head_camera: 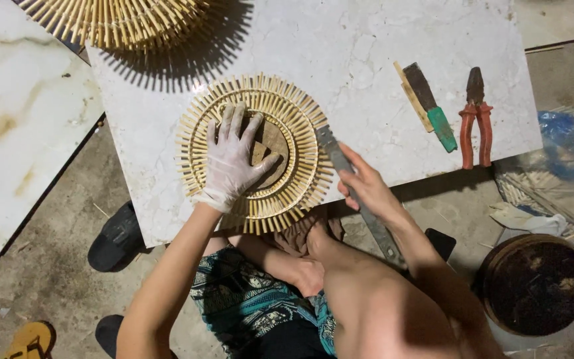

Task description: The recorder is filing and scraping the edges of a circular bamboo furniture frame.

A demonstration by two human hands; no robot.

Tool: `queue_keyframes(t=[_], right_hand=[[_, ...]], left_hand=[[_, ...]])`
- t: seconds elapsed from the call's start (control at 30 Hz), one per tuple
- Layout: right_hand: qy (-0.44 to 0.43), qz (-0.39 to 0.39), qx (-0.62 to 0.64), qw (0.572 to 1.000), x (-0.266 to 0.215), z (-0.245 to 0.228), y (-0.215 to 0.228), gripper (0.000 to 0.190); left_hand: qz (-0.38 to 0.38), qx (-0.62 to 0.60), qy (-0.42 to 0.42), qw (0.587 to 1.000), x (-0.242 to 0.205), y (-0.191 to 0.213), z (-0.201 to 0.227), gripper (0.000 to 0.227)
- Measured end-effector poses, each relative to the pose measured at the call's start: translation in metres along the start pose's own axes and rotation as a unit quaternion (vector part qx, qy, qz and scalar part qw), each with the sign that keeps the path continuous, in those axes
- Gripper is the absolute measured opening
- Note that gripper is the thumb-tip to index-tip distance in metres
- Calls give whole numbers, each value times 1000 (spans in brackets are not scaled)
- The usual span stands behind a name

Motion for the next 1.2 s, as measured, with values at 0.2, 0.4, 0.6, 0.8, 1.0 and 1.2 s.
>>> queue_keyframes(t=[0.2,0.4,0.6,0.8,1.0,1.2], right_hand=[[76,103,16,992,-12,-7,58,66],[-13,39,-92,995,-13,5,22,67],[3,12,-76,997,-5,19,2,68],[-47,352,-312,881,-12,-47,93,63],[172,438,-548,692,16,-73,120,61],[0,377,-579,722,20,-93,111,60]], left_hand=[[26,-94,157,983,-31,6,8,102],[-57,-15,13,998,12,7,-10,103],[-28,-25,25,999,5,3,-13,97],[47,-211,225,950,-38,20,-9,97],[55,-347,298,887,-73,43,12,93],[95,-367,211,901,-109,31,3,81]])
Point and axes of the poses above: each hand's wrist, its own x-axis towards the middle knuckle, its own y-axis out of the back of the hand, z = x × y, the point moved 9 cm from there along x, towards the middle knuckle, and after that the axes turned 13 degrees about -y, right-handed, at the moved point
